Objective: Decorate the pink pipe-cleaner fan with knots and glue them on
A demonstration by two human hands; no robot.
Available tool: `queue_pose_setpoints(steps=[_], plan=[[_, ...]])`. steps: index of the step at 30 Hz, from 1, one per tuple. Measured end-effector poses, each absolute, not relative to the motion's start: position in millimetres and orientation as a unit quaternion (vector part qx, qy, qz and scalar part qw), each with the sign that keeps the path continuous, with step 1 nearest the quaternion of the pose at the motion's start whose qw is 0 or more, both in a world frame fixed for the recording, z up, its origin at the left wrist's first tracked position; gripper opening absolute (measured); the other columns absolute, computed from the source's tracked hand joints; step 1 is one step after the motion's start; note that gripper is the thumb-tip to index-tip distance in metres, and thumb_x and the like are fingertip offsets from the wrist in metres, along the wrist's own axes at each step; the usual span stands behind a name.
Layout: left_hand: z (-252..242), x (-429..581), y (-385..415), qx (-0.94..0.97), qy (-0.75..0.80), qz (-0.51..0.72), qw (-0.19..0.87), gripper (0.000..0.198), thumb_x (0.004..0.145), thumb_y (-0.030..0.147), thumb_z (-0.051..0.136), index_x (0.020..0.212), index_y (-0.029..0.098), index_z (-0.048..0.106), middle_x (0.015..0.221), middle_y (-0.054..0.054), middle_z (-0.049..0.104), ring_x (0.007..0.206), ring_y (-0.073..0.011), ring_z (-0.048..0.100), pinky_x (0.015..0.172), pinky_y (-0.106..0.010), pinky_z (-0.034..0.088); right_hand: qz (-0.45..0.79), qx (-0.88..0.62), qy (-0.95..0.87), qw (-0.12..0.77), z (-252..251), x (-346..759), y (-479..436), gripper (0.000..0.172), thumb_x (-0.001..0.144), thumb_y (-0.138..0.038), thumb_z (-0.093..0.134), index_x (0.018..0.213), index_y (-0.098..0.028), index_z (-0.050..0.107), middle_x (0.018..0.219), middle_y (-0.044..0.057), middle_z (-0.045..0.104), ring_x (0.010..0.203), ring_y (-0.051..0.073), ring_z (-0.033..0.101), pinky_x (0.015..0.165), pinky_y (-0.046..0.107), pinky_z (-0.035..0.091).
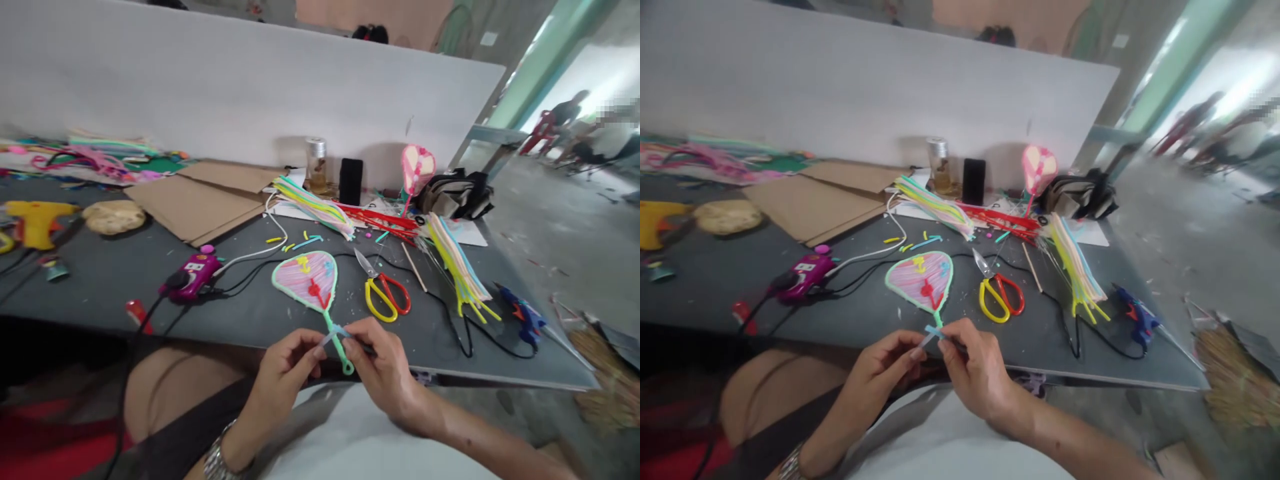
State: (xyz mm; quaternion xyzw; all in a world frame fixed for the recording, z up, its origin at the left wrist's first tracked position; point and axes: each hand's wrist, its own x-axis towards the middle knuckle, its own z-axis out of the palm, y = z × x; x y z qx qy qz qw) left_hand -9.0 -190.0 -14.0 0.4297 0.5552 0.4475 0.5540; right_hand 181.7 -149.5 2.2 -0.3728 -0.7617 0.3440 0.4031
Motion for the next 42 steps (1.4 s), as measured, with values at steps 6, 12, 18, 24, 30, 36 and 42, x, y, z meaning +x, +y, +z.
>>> queue_pose_setpoints(steps=[6,12,18,24,30,36,42], plan=[[-9.6,-4.8,-191.9,0.414,0.535,0.478,0.561,0.034,0.085,0.045,0.071,0.101,0.015,0.070,0.075,-0.002,0.068,0.062,-0.0128,0.057,0.056,-0.022,0.046,0.368,-0.373,-0.765,0.374,-6.1,175.7,-152.4,0.008,0.099,-0.023,0.054,0.093,-0.022,0.057,0.070,-0.003,0.068,0.059,0.010,0.062,0.058,0.019,0.044],[-6.9,-4.9,-193.1,0.423,0.524,0.485,0.558,0.035,0.083,0.047,0.074,0.097,0.014,0.073,0.078,-0.005,0.071,0.068,-0.0147,0.060,0.064,-0.025,0.052,0.399,-0.368,-0.774,0.327,-11.1,168.6,-151.7,0.009,0.099,-0.021,0.051,0.095,-0.022,0.059,0.077,-0.001,0.073,0.065,0.012,0.066,0.063,0.021,0.047],[-9.2,-7.8,-183.7,0.387,0.552,0.491,0.552,0.039,0.082,0.053,0.075,0.087,0.014,0.073,0.073,-0.004,0.070,0.061,-0.0132,0.057,0.057,-0.023,0.048,0.405,-0.369,-0.776,0.313,-9.9,166.6,-147.6,0.007,0.097,-0.022,0.055,0.097,-0.022,0.062,0.084,0.000,0.074,0.070,0.012,0.066,0.066,0.022,0.045],[-14.6,-15.6,-174.8,0.340,0.567,0.518,0.543,0.038,0.080,0.052,0.078,0.080,0.015,0.070,0.065,0.000,0.063,0.054,-0.0086,0.049,0.049,-0.019,0.035,0.379,-0.390,-0.789,0.286,-3.3,174.5,-140.3,0.013,0.095,-0.021,0.054,0.087,-0.021,0.065,0.069,-0.003,0.063,0.060,0.011,0.053,0.060,0.022,0.037],[-10.3,-14.0,-170.6,0.326,0.562,0.534,0.541,0.040,0.076,0.051,0.080,0.085,0.014,0.071,0.068,-0.001,0.064,0.057,-0.0096,0.052,0.051,-0.020,0.037,0.374,-0.390,-0.803,0.251,1.9,178.0,-135.3,0.011,0.092,-0.019,0.055,0.086,-0.021,0.064,0.067,-0.004,0.060,0.058,0.011,0.050,0.059,0.022,0.034],[-14.2,-14.2,-170.1,0.325,0.558,0.536,0.544,0.038,0.078,0.049,0.079,0.088,0.014,0.071,0.069,0.000,0.064,0.058,-0.0093,0.052,0.050,-0.019,0.036,0.369,-0.388,-0.809,0.242,2.6,175.3,-134.8,0.009,0.091,-0.017,0.058,0.086,-0.020,0.066,0.066,-0.004,0.060,0.058,0.011,0.048,0.059,0.022,0.033],[-19.0,-21.1,-173.5,0.315,0.564,0.537,0.542,0.043,0.074,0.051,0.083,0.093,0.013,0.074,0.069,0.000,0.065,0.060,-0.0092,0.054,0.054,-0.019,0.039,0.353,-0.392,-0.816,0.237,6.2,179.0,-129.7,0.011,0.090,-0.013,0.061,0.085,-0.020,0.068,0.070,-0.003,0.065,0.061,0.011,0.055,0.061,0.021,0.036]])
